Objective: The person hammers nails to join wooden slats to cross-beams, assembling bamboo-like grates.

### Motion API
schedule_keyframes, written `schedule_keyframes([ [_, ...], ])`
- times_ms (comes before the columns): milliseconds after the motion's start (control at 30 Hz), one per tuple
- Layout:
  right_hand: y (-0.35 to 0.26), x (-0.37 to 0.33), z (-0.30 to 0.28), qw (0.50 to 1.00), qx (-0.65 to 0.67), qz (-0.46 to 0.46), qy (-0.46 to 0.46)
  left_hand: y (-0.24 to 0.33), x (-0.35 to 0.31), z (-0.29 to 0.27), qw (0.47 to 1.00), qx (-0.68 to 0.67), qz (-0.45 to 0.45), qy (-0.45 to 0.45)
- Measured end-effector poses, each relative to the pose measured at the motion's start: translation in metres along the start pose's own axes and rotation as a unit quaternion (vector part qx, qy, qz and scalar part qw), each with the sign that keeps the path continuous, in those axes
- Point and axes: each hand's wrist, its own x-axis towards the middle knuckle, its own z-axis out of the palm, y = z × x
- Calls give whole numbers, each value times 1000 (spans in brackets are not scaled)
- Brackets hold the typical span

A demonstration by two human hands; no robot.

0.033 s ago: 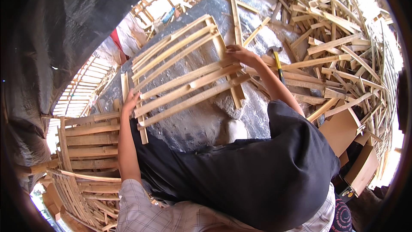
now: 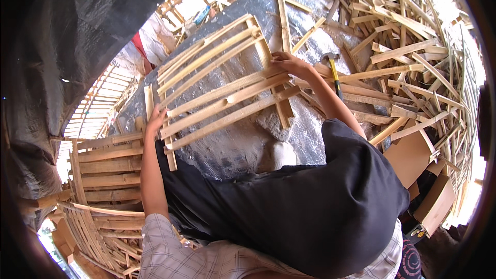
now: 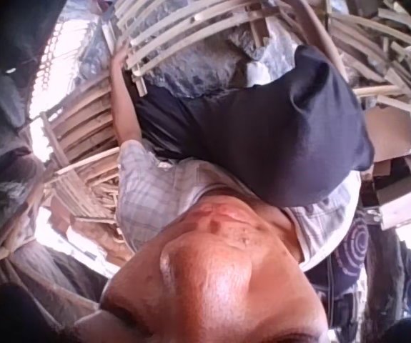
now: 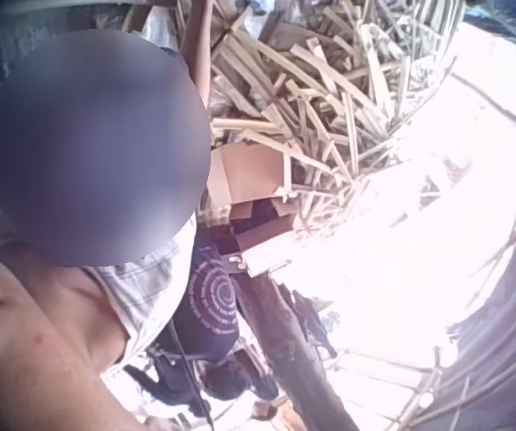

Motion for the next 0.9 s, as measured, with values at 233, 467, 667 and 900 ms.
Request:
schedule_keyframes([
  [233, 0, -48, 16, 999, -36, -29, 20, -4, 27, 1, 993, 108, 19, 41],
  [467, 7, -98, 13, 995, 68, -23, 67, -2, 43, 53, 976, 196, 34, 88],
  [667, -15, -136, 35, 990, -35, -68, 116, -6, -4, 17, 988, -8, 97, 123],
  [900, -13, -146, 67, 966, -89, -89, 225, -20, -106, -23, 976, 69, 138, 152],
])
